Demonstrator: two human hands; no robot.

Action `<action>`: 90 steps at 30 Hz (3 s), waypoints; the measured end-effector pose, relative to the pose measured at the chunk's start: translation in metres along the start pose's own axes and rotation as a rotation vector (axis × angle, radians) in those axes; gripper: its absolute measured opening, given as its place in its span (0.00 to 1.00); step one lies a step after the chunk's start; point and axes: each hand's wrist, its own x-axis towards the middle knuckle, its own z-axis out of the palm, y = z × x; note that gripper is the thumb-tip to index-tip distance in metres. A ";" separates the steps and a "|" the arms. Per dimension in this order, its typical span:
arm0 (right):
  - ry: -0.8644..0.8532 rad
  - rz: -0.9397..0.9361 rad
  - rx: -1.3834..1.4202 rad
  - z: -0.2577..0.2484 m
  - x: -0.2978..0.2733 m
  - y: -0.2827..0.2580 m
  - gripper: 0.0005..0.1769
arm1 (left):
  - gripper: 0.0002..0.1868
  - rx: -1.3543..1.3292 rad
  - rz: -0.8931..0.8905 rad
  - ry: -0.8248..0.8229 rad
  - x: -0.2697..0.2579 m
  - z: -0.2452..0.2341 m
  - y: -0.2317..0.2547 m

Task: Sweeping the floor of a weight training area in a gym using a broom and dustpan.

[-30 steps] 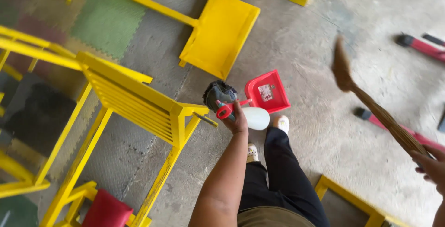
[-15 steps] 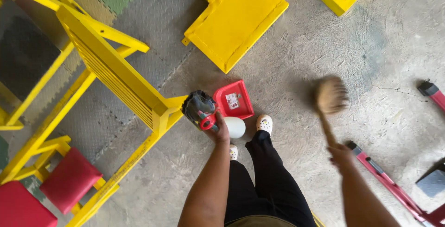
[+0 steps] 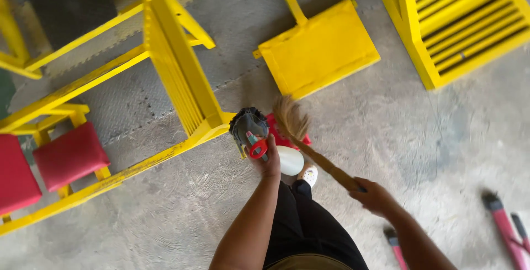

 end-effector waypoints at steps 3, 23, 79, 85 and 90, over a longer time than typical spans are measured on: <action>0.005 -0.071 -0.239 -0.073 -0.029 -0.047 0.26 | 0.37 -0.351 -0.157 -0.001 0.021 0.005 0.024; 0.424 -0.277 -0.670 -0.247 -0.001 -0.347 0.32 | 0.33 -1.017 -0.511 0.306 0.241 0.037 0.203; 0.022 0.339 0.147 -0.338 0.460 -0.643 0.19 | 0.37 -0.414 -0.101 0.552 0.879 0.166 0.073; 0.030 0.525 0.368 -0.311 0.589 -0.683 0.18 | 0.18 -1.861 -0.226 0.386 0.927 0.205 0.050; -0.132 0.335 0.376 -0.270 0.654 -0.886 0.09 | 0.17 -0.673 -0.298 0.512 0.981 0.240 0.070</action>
